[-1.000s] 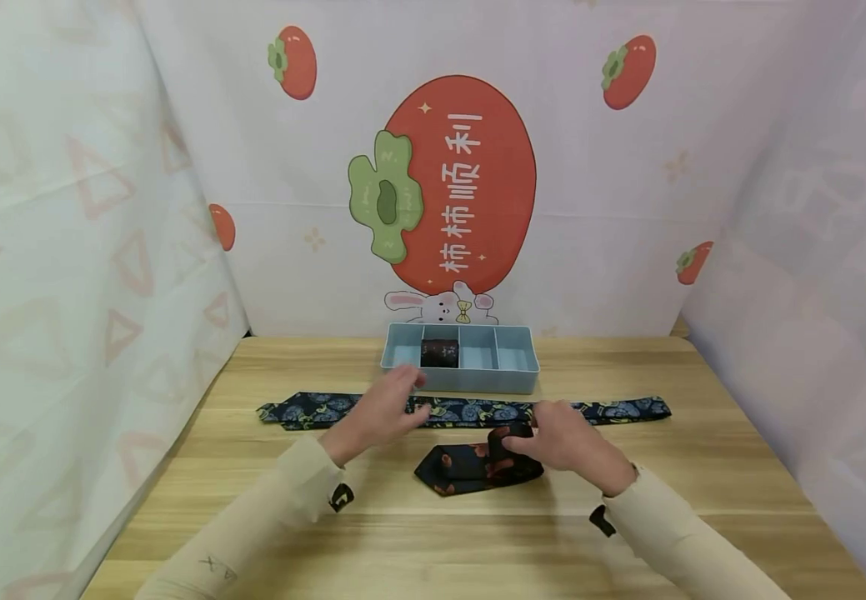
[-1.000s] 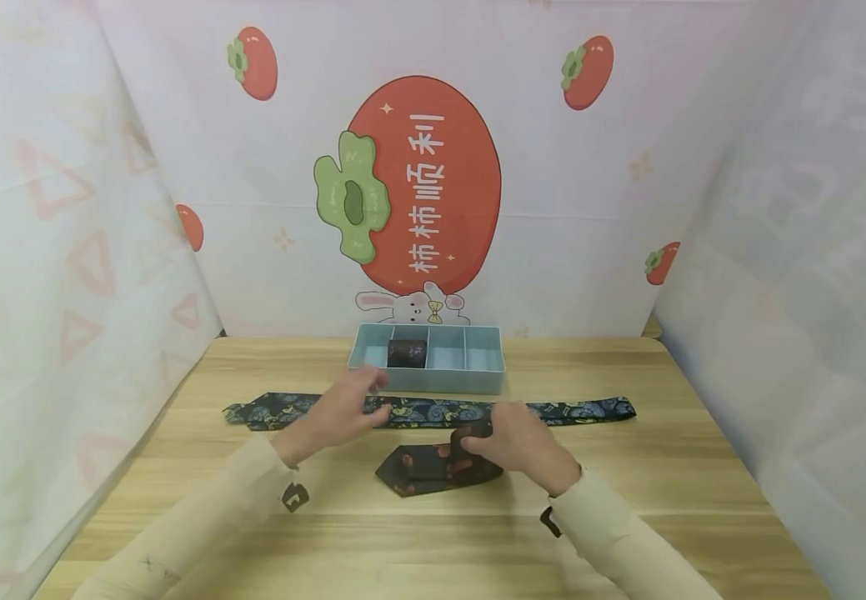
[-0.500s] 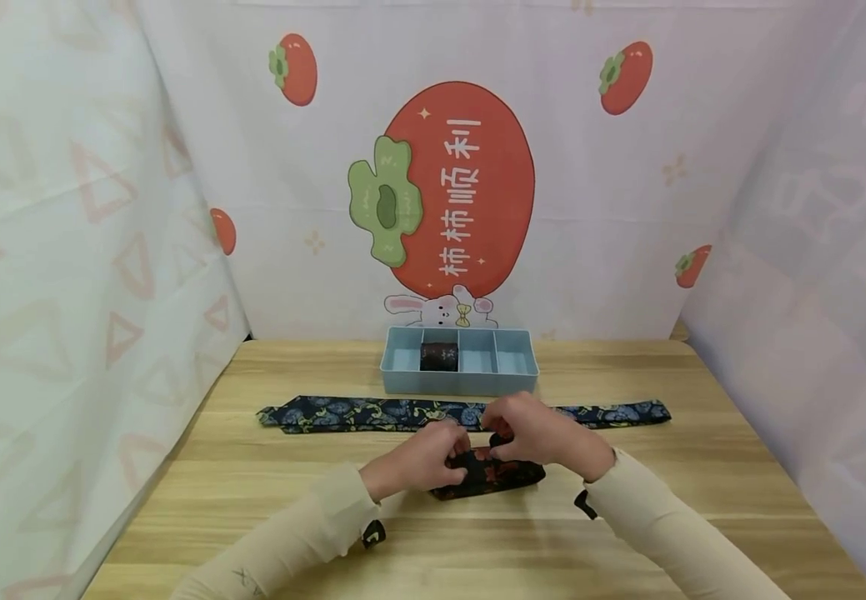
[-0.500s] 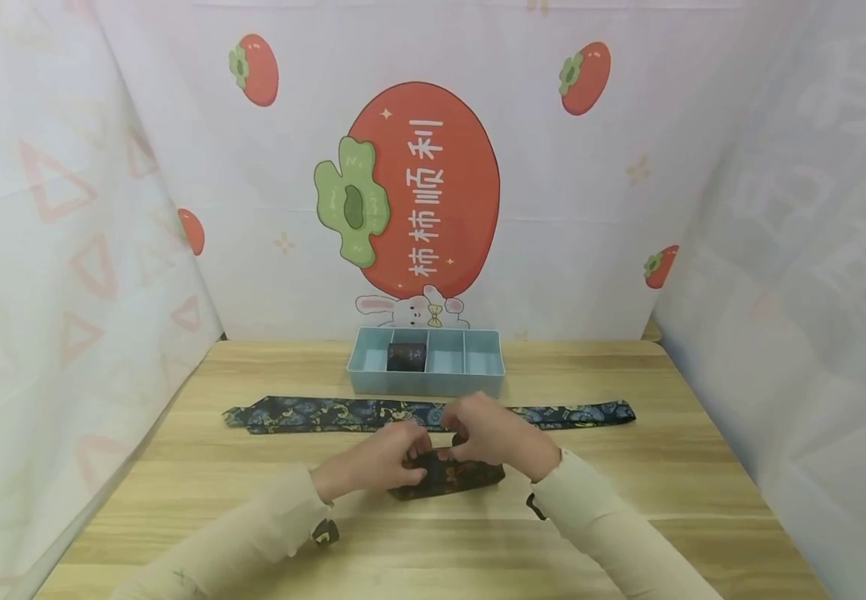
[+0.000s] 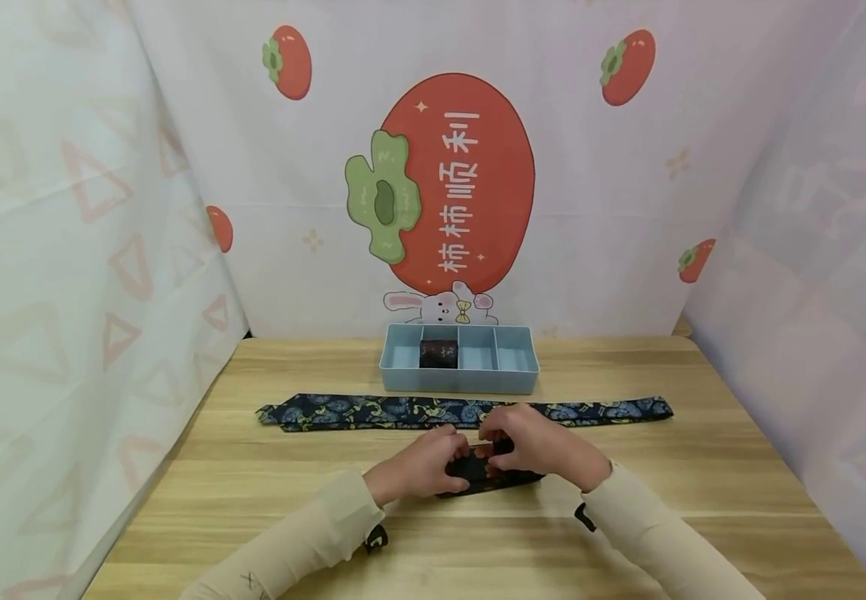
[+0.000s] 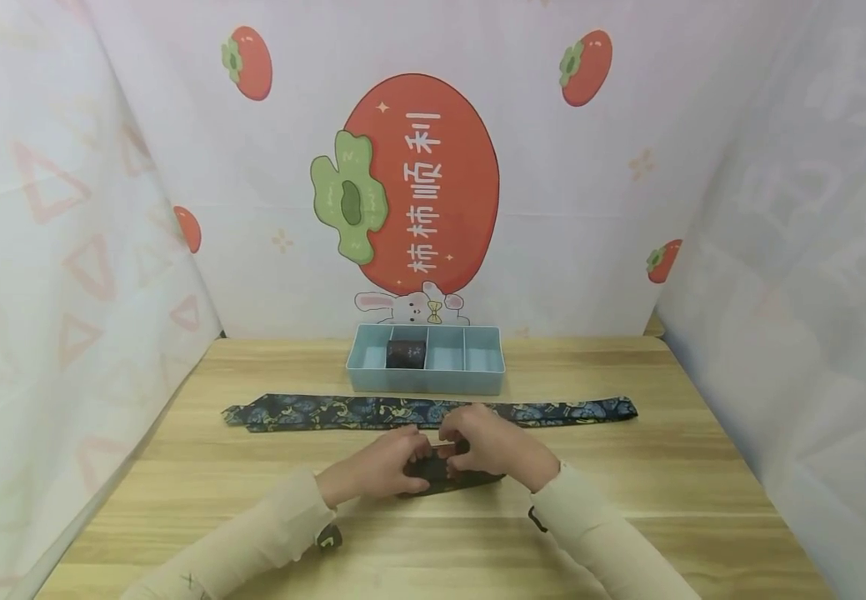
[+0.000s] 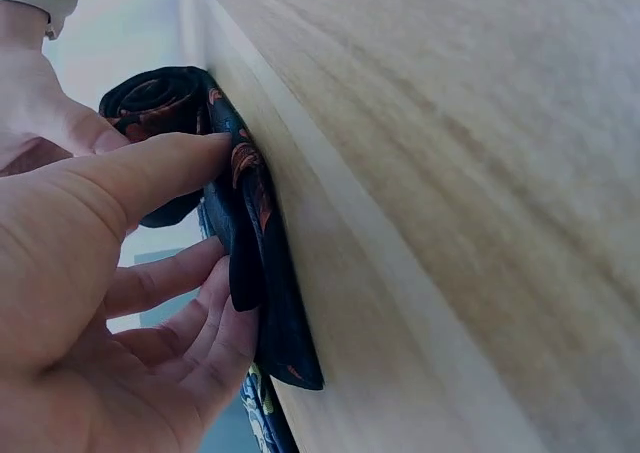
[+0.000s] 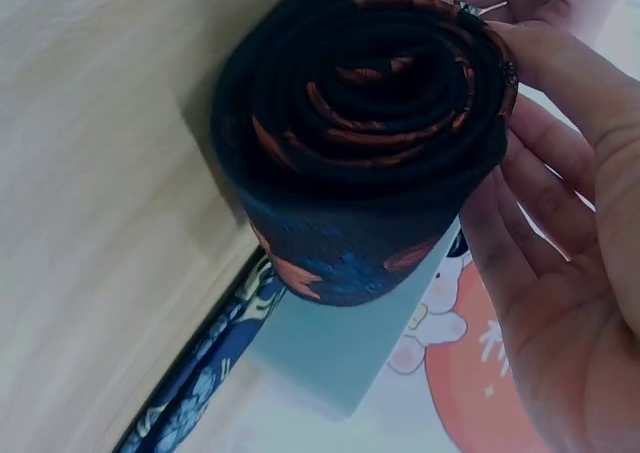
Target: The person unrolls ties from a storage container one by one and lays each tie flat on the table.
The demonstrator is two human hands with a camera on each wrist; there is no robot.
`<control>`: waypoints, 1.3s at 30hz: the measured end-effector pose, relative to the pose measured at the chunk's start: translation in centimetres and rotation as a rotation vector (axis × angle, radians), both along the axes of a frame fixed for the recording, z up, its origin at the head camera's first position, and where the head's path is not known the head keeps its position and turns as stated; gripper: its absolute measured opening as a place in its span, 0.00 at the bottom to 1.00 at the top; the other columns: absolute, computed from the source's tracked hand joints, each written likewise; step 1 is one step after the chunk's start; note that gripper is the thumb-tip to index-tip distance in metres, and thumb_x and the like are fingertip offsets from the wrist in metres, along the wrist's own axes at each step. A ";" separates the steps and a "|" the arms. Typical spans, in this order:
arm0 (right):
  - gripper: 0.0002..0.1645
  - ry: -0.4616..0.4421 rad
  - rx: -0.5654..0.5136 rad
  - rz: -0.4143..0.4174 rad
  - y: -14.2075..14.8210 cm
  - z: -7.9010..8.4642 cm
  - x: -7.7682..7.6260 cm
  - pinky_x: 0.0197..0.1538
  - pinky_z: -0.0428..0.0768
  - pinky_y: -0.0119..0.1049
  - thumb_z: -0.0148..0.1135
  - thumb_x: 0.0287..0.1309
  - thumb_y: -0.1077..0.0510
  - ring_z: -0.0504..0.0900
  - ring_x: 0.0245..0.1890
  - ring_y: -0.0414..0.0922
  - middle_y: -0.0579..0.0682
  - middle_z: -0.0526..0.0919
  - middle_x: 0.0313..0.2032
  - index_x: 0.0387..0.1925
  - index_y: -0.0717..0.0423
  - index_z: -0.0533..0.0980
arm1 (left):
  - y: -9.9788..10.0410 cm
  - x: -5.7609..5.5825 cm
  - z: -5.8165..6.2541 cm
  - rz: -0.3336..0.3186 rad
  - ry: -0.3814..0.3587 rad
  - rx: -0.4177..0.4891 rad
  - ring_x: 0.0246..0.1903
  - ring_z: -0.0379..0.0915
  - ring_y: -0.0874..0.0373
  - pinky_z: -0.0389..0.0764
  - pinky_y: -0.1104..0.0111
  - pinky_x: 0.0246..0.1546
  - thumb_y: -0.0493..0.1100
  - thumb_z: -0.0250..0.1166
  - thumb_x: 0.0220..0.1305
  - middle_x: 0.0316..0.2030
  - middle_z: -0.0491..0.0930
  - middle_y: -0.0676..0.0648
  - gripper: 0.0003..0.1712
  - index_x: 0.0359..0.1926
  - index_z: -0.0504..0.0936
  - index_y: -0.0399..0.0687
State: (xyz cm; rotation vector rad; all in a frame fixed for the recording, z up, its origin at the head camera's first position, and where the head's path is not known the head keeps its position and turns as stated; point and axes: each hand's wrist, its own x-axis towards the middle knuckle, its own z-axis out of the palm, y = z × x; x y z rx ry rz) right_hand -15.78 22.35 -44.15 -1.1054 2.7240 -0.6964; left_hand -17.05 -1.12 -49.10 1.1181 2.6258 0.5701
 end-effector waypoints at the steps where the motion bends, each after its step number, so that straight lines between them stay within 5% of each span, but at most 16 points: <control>1: 0.13 0.009 0.001 -0.005 0.2 0.1 0.1 0.43 0.86 0.36 0.77 0.60 0.61 0.86 0.40 0.44 0.52 0.89 0.44 0.46 0.56 0.86 | 0.0 0.0 0.0 0.001 -0.001 -0.001 0.38 0.70 0.66 0.79 0.72 0.44 0.51 0.77 0.64 0.43 0.78 0.51 0.21 0.51 0.84 0.47; 10: 0.14 0.019 0.022 -0.064 2.4 1.1 0.6 0.47 0.89 0.43 0.78 0.59 0.62 0.87 0.43 0.46 0.51 0.89 0.45 0.47 0.54 0.86 | -0.1 0.1 0.1 0.012 -0.037 0.021 0.37 0.70 0.66 0.79 0.72 0.42 0.50 0.77 0.64 0.43 0.77 0.50 0.21 0.52 0.84 0.46; 18: 0.13 0.050 0.075 -0.134 4.4 2.0 1.2 0.44 0.87 0.39 0.79 0.58 0.59 0.85 0.41 0.41 0.48 0.88 0.44 0.45 0.53 0.87 | 0.0 -0.1 -0.1 0.017 -0.052 0.011 0.38 0.71 0.66 0.80 0.72 0.43 0.51 0.77 0.65 0.44 0.78 0.51 0.22 0.54 0.84 0.47; 39: 0.07 0.089 0.143 -0.208 9.6 1.7 1.6 0.35 0.84 0.32 0.80 0.56 0.57 0.85 0.33 0.36 0.39 0.86 0.33 0.33 0.48 0.86 | -0.2 -0.3 -0.4 0.020 -0.071 0.018 0.41 0.73 0.65 0.81 0.70 0.46 0.51 0.78 0.64 0.44 0.78 0.51 0.22 0.53 0.83 0.47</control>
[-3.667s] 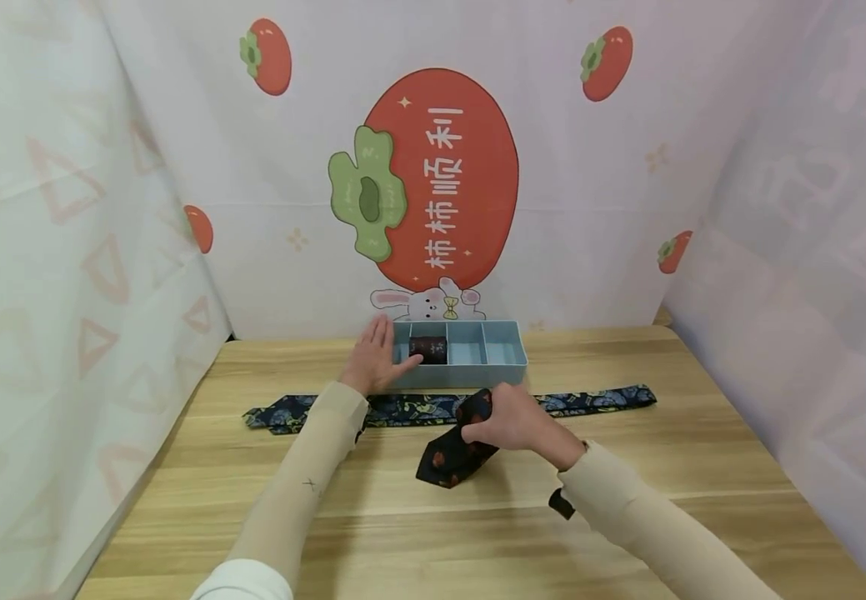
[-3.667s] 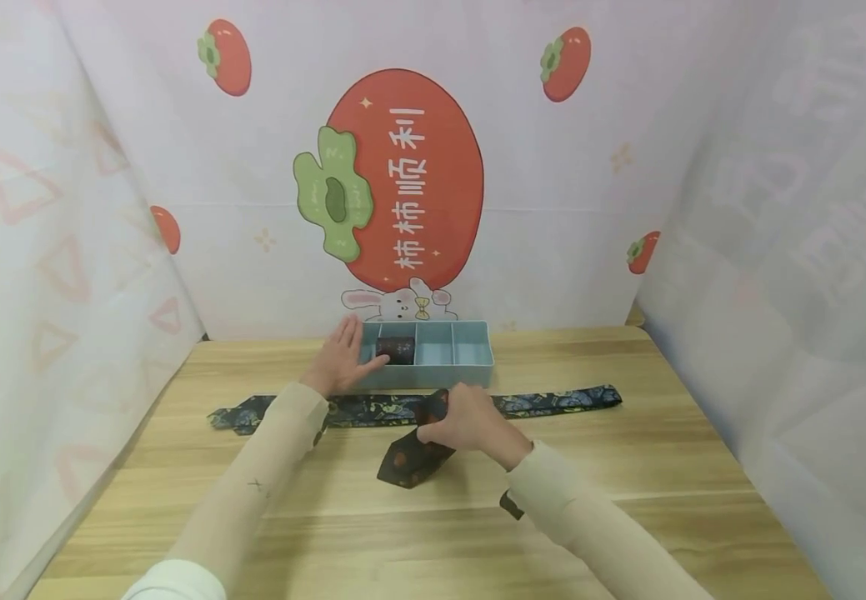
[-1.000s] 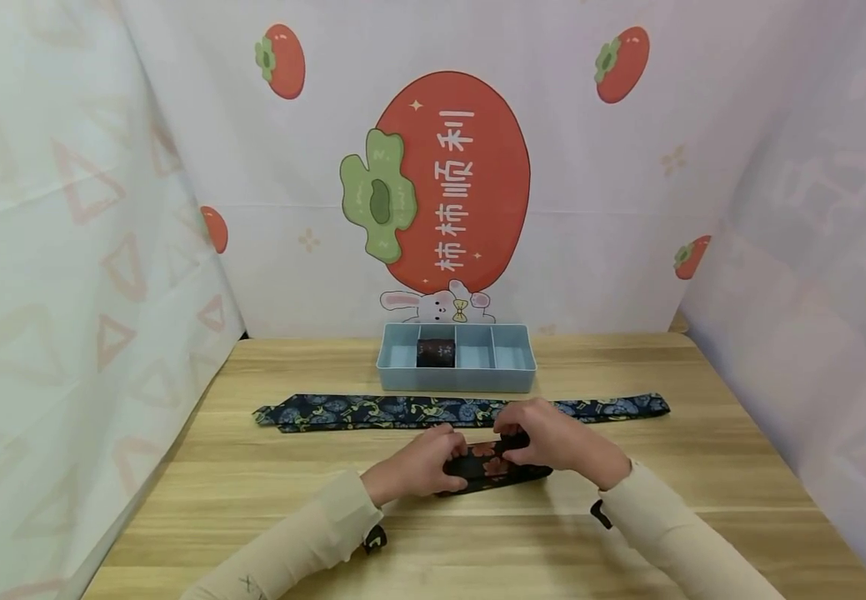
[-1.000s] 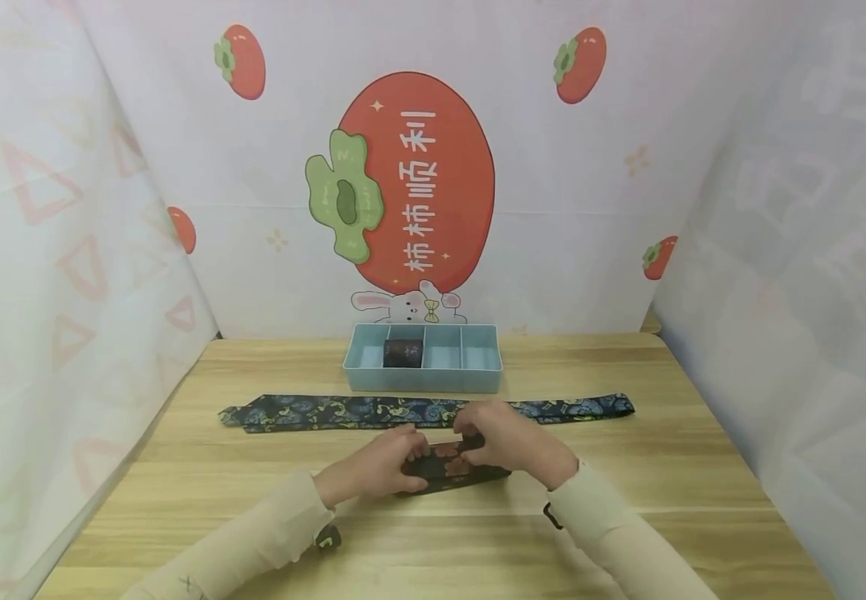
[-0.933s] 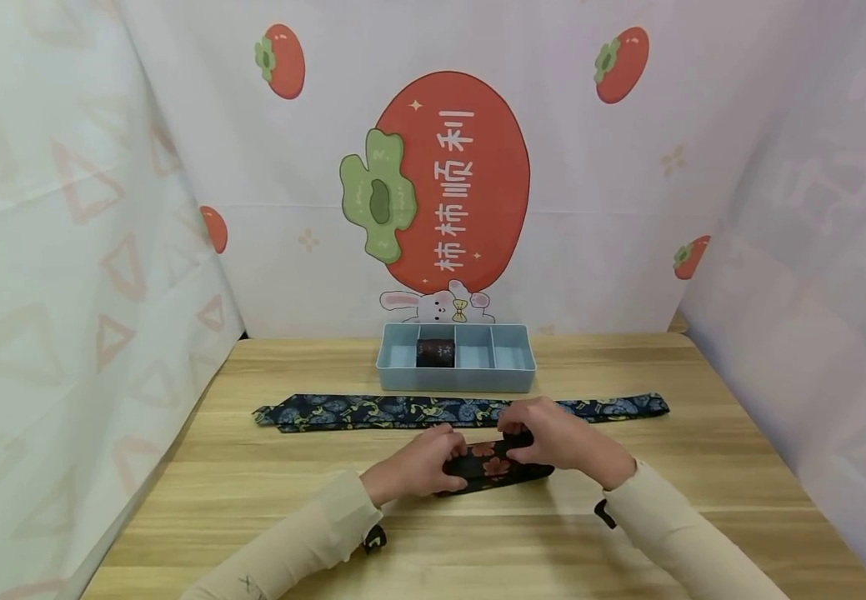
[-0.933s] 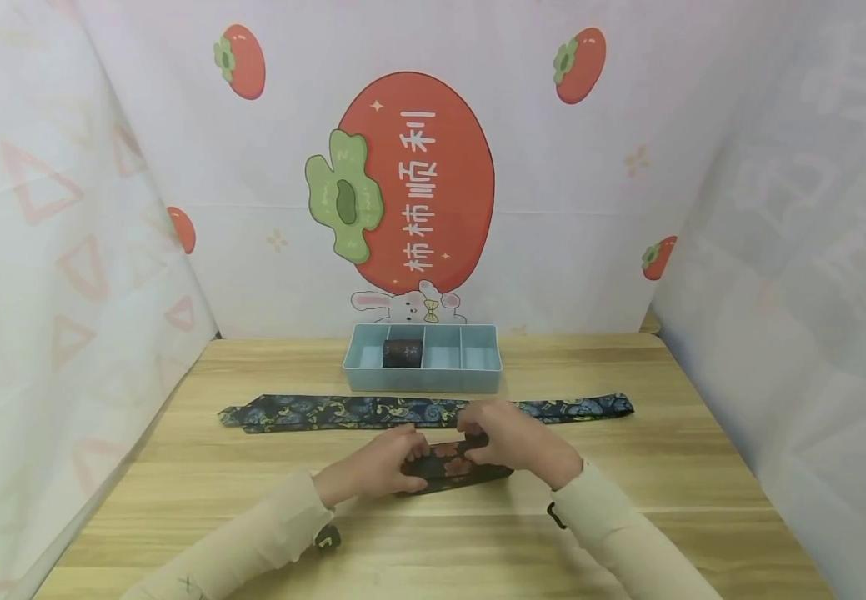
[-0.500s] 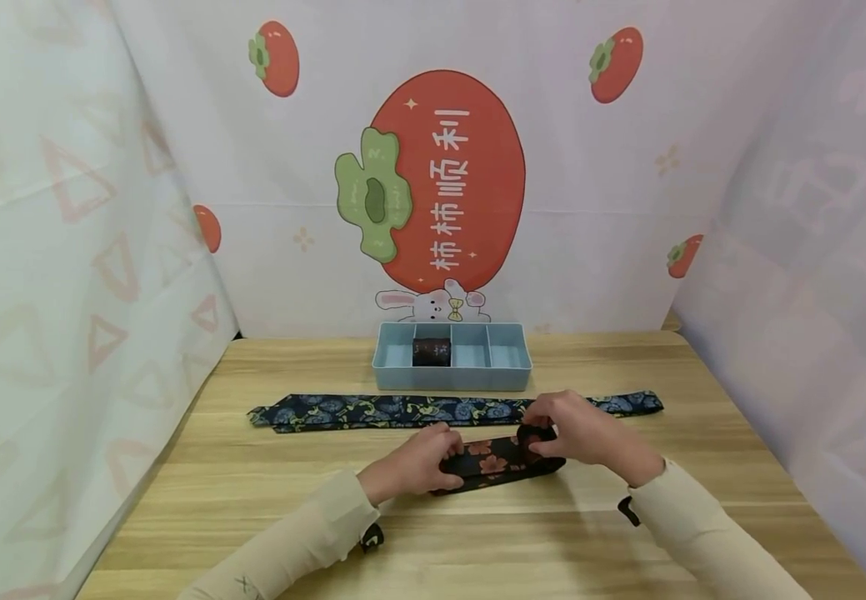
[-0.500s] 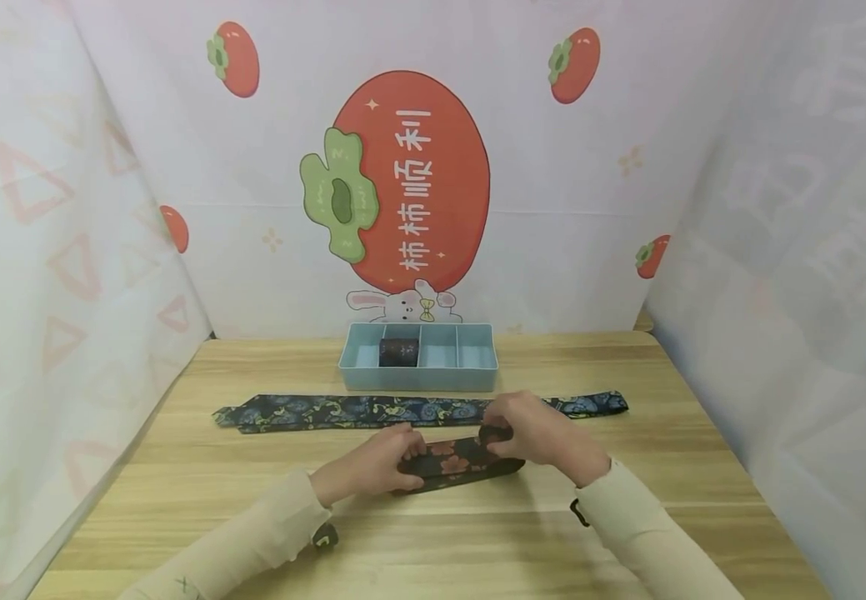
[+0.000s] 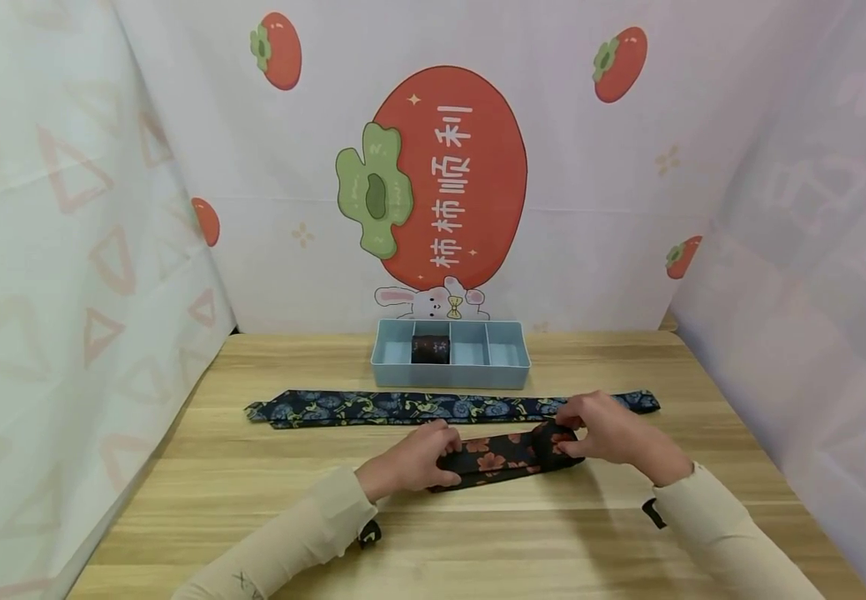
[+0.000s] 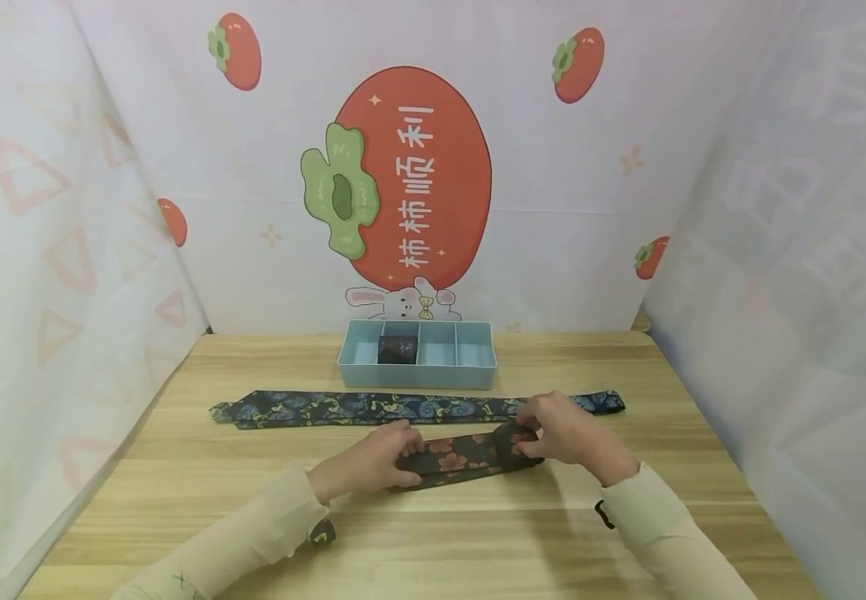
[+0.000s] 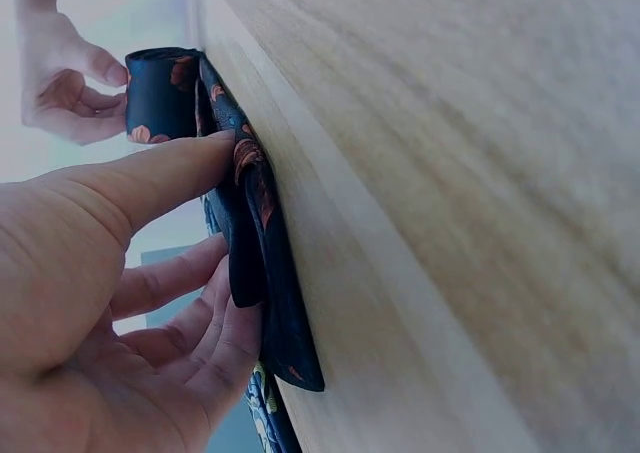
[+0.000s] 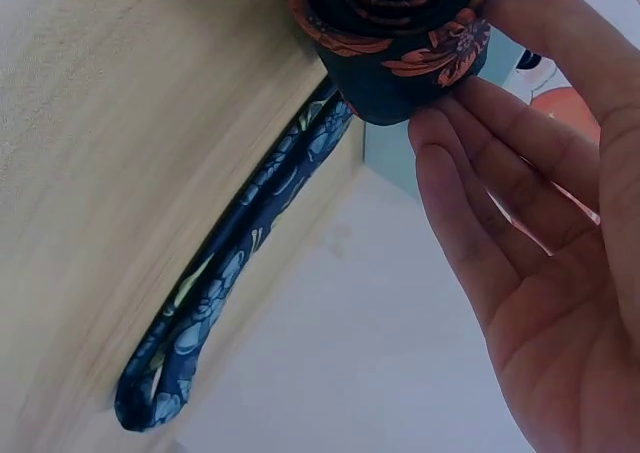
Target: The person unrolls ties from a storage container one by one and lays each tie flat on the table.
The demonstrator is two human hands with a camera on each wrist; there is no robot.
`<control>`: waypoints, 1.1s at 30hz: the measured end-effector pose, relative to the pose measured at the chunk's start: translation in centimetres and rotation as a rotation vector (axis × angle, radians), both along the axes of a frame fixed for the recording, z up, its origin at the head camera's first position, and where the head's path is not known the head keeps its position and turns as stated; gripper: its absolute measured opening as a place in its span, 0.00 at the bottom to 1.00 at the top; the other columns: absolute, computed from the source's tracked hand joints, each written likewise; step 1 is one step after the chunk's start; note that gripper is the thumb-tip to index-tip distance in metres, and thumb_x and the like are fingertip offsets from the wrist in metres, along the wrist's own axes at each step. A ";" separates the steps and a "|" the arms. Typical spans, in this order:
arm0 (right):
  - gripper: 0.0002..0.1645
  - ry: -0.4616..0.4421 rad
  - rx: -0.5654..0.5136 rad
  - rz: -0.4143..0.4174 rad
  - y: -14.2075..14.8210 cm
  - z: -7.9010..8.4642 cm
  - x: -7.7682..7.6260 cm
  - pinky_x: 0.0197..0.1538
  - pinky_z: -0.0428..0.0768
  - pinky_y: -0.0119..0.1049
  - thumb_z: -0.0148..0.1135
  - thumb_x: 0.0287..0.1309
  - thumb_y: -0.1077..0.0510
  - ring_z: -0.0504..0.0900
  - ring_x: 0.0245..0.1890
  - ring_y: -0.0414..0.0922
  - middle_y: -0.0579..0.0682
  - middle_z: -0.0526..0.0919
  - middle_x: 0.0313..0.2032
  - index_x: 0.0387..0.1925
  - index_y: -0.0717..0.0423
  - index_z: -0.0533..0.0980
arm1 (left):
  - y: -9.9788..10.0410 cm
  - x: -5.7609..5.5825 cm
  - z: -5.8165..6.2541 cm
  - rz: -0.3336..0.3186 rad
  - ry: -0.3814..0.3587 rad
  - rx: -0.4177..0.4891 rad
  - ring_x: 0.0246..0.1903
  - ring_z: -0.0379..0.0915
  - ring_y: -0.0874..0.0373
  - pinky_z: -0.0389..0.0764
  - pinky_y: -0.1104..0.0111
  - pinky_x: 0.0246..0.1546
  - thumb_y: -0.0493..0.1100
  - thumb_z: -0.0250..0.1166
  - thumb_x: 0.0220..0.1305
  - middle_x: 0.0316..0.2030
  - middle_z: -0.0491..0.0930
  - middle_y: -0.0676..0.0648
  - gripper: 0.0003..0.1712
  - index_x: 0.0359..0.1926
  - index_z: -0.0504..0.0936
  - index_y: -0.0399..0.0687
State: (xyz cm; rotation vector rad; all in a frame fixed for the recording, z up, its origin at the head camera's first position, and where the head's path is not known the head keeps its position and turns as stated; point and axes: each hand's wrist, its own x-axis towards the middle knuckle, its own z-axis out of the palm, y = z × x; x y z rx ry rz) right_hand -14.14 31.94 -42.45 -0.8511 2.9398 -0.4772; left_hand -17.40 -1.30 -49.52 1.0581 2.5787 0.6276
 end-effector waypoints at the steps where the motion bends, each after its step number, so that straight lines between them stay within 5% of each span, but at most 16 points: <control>1: 0.07 -0.002 0.001 -0.001 0.0 0.1 0.0 0.36 0.84 0.33 0.80 0.56 0.57 0.85 0.33 0.36 0.39 0.87 0.33 0.33 0.48 0.86 | 0.0 0.0 0.0 0.000 -0.001 -0.001 0.41 0.73 0.65 0.81 0.69 0.46 0.51 0.78 0.64 0.45 0.77 0.51 0.22 0.53 0.83 0.47; 8: 0.05 -0.031 -0.004 0.038 -1.5 0.9 -0.2 0.36 0.84 0.34 0.78 0.59 0.58 0.86 0.35 0.39 0.43 0.88 0.35 0.36 0.50 0.87 | -0.8 0.0 0.0 0.012 -0.016 0.001 0.44 0.77 0.63 0.83 0.67 0.50 0.51 0.78 0.64 0.45 0.78 0.52 0.21 0.52 0.83 0.48; 15: 0.15 -0.082 0.000 0.047 -4.2 1.2 -0.3 0.40 0.88 0.37 0.78 0.59 0.57 0.88 0.39 0.42 0.51 0.91 0.43 0.47 0.56 0.89 | -2.6 -0.2 0.0 0.007 -0.019 0.009 0.43 0.76 0.62 0.83 0.66 0.50 0.50 0.78 0.64 0.45 0.79 0.51 0.22 0.53 0.83 0.47; 33: 0.11 -0.044 0.032 0.179 -9.0 -0.4 -1.3 0.37 0.85 0.32 0.81 0.55 0.57 0.85 0.34 0.38 0.47 0.89 0.37 0.39 0.54 0.88 | -6.4 -0.1 0.4 0.016 -0.030 0.005 0.42 0.75 0.61 0.82 0.63 0.49 0.49 0.78 0.64 0.44 0.79 0.51 0.22 0.53 0.83 0.44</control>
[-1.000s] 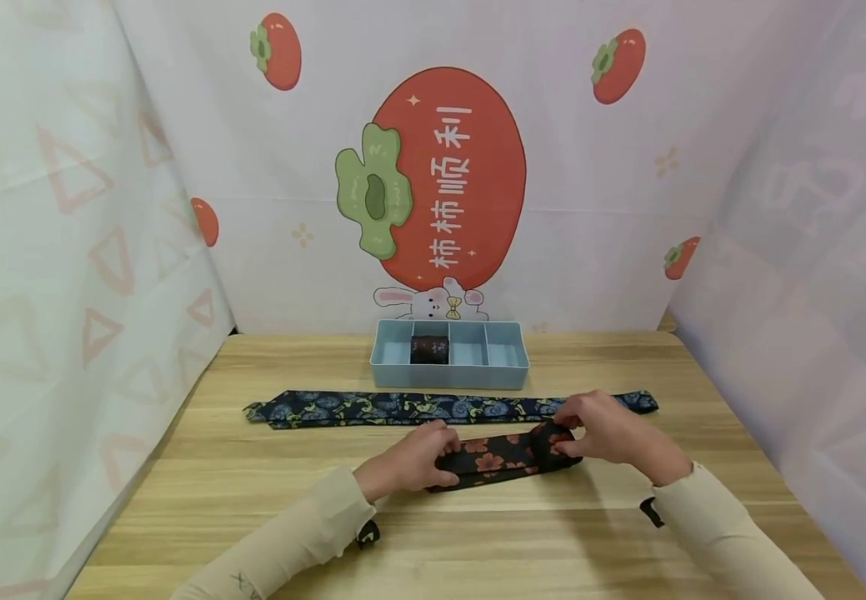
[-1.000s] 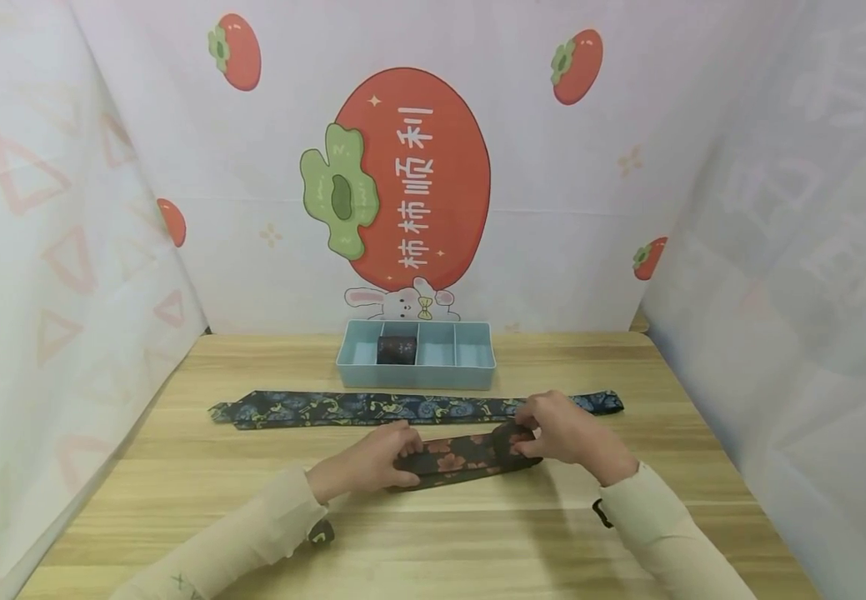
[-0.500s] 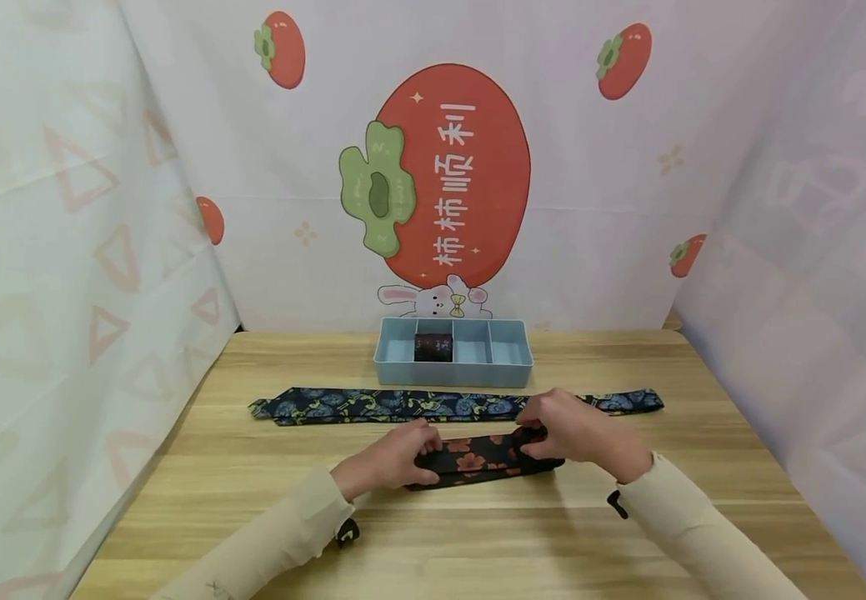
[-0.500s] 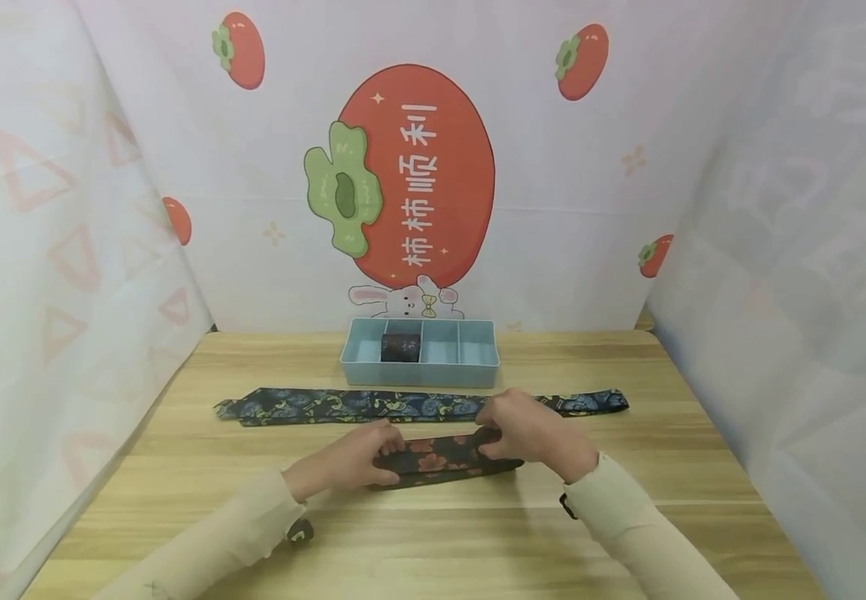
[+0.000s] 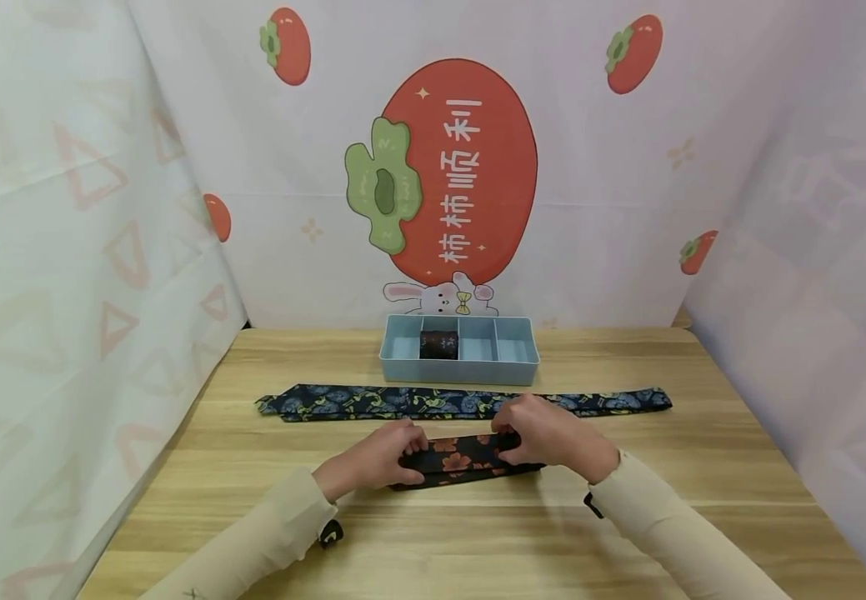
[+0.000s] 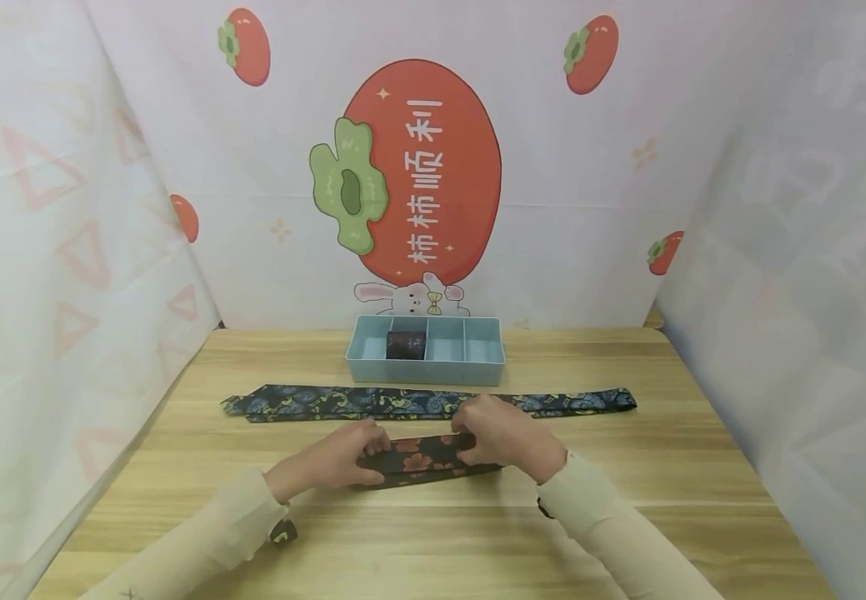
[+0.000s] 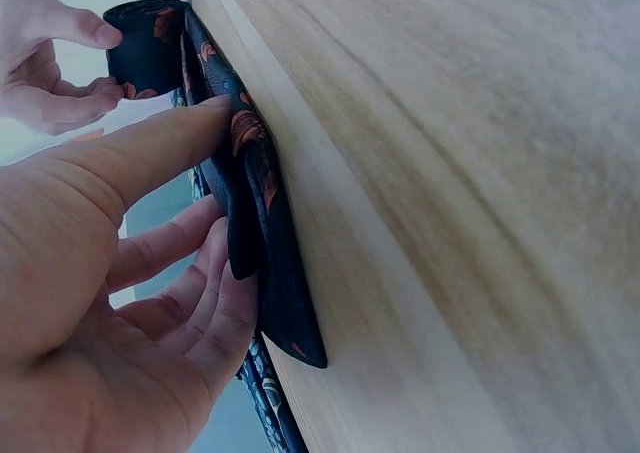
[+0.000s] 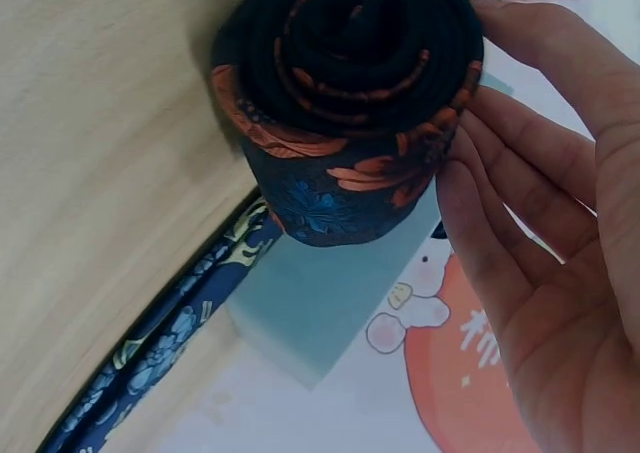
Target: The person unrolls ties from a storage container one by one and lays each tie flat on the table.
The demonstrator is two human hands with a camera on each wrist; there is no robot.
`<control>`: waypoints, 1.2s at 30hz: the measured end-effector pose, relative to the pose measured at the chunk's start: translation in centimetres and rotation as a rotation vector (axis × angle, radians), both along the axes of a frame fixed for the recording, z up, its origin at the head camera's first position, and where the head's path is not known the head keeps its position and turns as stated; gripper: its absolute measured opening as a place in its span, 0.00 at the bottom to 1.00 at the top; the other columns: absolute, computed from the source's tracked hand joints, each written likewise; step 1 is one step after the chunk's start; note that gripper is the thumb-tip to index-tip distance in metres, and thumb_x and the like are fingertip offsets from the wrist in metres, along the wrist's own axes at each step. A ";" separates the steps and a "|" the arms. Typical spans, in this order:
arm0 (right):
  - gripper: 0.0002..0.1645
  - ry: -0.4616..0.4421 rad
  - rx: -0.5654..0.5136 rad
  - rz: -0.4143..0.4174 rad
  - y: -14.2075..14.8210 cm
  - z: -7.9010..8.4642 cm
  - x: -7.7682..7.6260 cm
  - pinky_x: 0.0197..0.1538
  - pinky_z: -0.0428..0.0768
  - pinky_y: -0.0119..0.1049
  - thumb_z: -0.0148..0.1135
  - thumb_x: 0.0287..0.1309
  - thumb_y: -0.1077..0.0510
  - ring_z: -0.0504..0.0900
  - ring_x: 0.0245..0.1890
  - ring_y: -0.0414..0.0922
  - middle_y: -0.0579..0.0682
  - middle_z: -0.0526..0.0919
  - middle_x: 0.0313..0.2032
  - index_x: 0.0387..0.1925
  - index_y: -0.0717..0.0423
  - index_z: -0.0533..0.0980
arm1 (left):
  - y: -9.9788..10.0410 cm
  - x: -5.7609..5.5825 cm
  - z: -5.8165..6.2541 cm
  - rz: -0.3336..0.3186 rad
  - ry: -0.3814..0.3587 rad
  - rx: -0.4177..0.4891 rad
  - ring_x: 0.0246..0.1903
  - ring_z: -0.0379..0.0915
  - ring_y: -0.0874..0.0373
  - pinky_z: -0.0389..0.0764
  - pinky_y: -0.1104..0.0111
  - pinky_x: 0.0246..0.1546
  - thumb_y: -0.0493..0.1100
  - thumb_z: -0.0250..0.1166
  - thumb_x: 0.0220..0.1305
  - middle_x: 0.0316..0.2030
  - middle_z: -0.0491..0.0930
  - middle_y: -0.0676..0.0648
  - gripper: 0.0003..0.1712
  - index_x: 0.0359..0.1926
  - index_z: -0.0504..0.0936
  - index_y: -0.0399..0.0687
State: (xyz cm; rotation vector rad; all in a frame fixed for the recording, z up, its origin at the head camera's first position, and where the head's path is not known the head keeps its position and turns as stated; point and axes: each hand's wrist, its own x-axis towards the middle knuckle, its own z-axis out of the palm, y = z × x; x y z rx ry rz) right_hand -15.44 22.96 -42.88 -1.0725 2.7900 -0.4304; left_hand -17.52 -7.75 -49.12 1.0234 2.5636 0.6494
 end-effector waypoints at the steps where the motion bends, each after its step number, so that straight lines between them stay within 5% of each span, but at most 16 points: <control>1: 0.11 0.006 0.004 -0.003 0.1 -0.1 0.0 0.37 0.85 0.32 0.82 0.55 0.57 0.85 0.34 0.39 0.47 0.89 0.37 0.38 0.54 0.88 | 0.0 0.0 0.0 0.001 0.000 0.002 0.42 0.75 0.62 0.82 0.63 0.49 0.49 0.78 0.64 0.44 0.79 0.51 0.22 0.53 0.83 0.44; 11: 0.13 0.052 0.035 -0.071 1.9 0.6 0.5 0.37 0.85 0.34 0.83 0.53 0.54 0.84 0.33 0.38 0.46 0.88 0.37 0.39 0.53 0.88 | -0.2 -0.1 -0.2 0.000 -0.003 0.025 0.41 0.74 0.62 0.81 0.64 0.47 0.48 0.79 0.62 0.43 0.78 0.52 0.21 0.52 0.84 0.45; 18: 0.13 -0.028 0.012 -0.153 4.0 1.0 0.5 0.35 0.83 0.32 0.83 0.54 0.53 0.82 0.33 0.35 0.43 0.88 0.37 0.40 0.51 0.89 | -0.2 0.0 0.0 -0.002 -0.009 0.033 0.40 0.72 0.62 0.81 0.64 0.47 0.47 0.79 0.62 0.42 0.78 0.51 0.21 0.51 0.83 0.45; 36: 0.14 -0.046 -0.067 -0.125 6.9 0.9 0.3 0.42 0.88 0.40 0.81 0.56 0.52 0.86 0.37 0.40 0.43 0.89 0.40 0.42 0.51 0.89 | -0.2 0.0 -0.1 -0.014 -0.020 0.052 0.41 0.73 0.61 0.81 0.64 0.47 0.46 0.79 0.63 0.43 0.78 0.50 0.21 0.51 0.83 0.44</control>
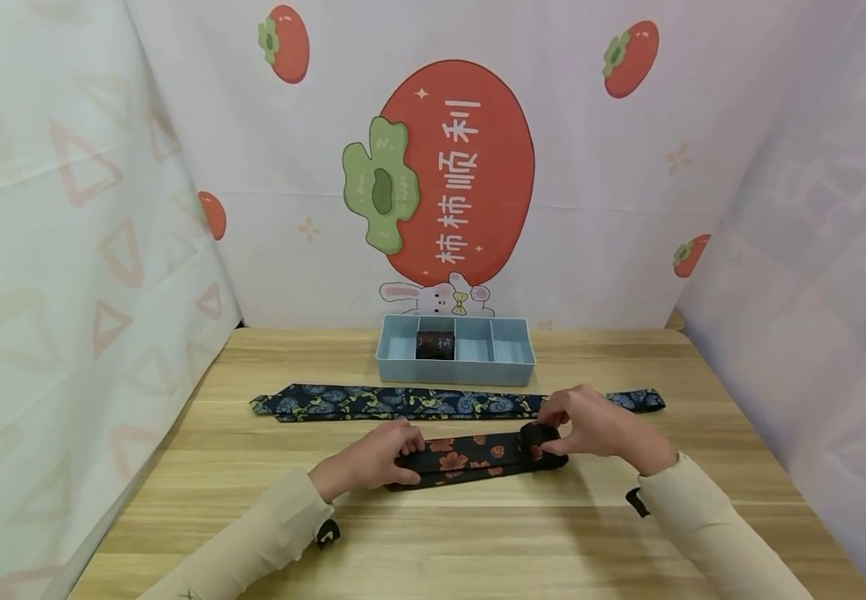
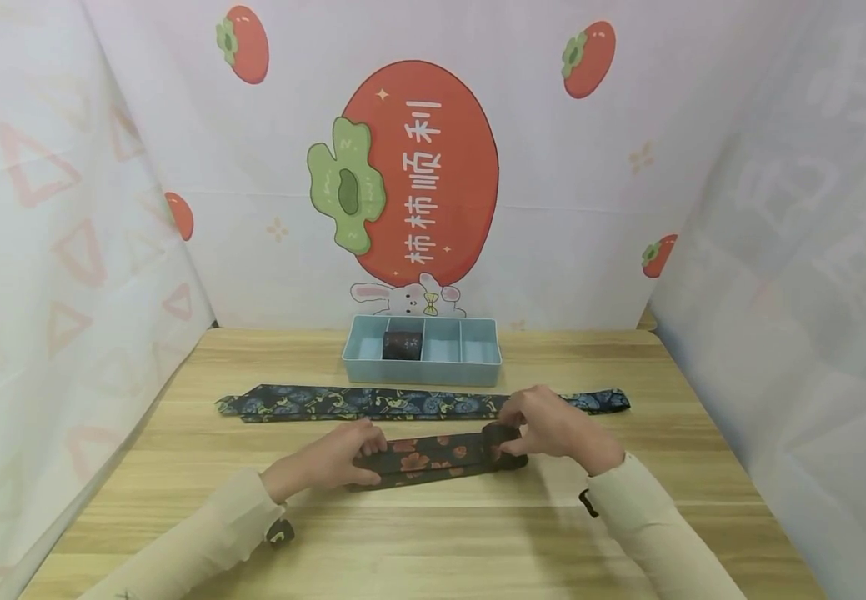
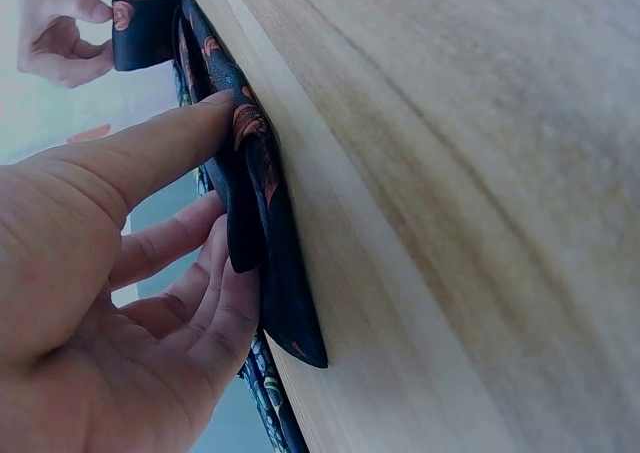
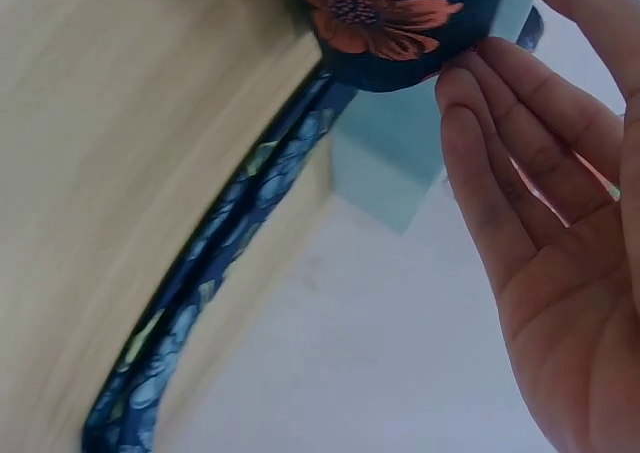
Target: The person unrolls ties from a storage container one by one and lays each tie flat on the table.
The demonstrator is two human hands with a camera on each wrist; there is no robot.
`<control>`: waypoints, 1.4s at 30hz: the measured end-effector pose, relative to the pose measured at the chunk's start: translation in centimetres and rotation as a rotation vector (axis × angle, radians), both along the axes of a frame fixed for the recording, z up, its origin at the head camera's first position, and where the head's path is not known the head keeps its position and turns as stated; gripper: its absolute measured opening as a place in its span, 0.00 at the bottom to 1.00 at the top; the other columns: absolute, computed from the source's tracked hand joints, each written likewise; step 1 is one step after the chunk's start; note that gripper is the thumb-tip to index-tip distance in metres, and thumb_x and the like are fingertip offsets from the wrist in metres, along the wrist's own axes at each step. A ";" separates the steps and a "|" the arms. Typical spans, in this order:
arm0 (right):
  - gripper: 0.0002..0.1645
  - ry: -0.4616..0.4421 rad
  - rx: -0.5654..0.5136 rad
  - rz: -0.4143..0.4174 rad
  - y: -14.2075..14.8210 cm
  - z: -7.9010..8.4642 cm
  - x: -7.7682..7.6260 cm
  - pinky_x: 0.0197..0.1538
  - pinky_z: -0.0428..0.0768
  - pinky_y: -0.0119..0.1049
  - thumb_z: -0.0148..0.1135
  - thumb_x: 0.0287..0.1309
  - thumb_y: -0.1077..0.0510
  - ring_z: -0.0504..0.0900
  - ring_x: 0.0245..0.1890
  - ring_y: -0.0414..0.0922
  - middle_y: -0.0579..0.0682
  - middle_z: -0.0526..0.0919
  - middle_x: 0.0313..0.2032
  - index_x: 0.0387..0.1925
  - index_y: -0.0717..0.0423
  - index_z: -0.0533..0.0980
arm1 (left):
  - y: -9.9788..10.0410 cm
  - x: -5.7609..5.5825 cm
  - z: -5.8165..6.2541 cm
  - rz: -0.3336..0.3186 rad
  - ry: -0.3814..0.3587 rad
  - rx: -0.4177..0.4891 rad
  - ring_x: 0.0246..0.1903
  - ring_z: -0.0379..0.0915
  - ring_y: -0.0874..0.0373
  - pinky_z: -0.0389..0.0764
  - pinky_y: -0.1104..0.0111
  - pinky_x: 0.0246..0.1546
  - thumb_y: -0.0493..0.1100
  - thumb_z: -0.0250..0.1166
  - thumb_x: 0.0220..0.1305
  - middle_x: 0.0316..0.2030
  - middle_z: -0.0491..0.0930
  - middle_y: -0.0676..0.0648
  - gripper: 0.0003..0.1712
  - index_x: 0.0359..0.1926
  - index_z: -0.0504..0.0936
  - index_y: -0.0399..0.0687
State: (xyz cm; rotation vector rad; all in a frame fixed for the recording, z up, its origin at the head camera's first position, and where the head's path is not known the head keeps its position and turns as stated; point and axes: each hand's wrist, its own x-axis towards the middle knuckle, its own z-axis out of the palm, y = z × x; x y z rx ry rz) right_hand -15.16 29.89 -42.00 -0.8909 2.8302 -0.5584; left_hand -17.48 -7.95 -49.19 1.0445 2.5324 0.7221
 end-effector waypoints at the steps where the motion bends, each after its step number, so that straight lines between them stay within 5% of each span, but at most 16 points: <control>1: 0.14 0.002 0.000 0.006 -0.3 0.1 0.0 0.42 0.89 0.40 0.81 0.56 0.52 0.86 0.37 0.40 0.44 0.89 0.40 0.43 0.51 0.88 | 0.0 0.0 0.0 0.001 -0.001 0.000 0.41 0.73 0.62 0.81 0.64 0.47 0.46 0.79 0.63 0.43 0.78 0.50 0.20 0.51 0.83 0.44; 14: 0.14 -0.036 0.028 0.098 -4.1 -0.4 0.2 0.42 0.87 0.37 0.78 0.60 0.58 0.87 0.40 0.44 0.52 0.89 0.45 0.47 0.55 0.87 | 0.1 0.1 0.2 0.014 -0.009 -0.021 0.42 0.74 0.61 0.82 0.64 0.48 0.47 0.78 0.63 0.44 0.78 0.50 0.21 0.52 0.83 0.44; 29: 0.16 0.050 0.069 -0.015 -1.3 0.0 0.7 0.41 0.86 0.36 0.81 0.56 0.55 0.86 0.39 0.40 0.46 0.88 0.42 0.45 0.53 0.88 | -1.0 0.0 0.3 0.038 -0.043 -0.011 0.45 0.77 0.57 0.83 0.60 0.50 0.44 0.79 0.62 0.46 0.80 0.49 0.21 0.52 0.83 0.43; 42: 0.13 0.014 0.048 -0.041 1.9 -0.4 1.3 0.39 0.87 0.35 0.81 0.56 0.56 0.89 0.38 0.43 0.46 0.90 0.40 0.43 0.53 0.88 | -3.1 -0.3 0.3 0.044 -0.047 -0.030 0.44 0.75 0.58 0.81 0.60 0.49 0.44 0.79 0.62 0.46 0.80 0.49 0.21 0.52 0.83 0.44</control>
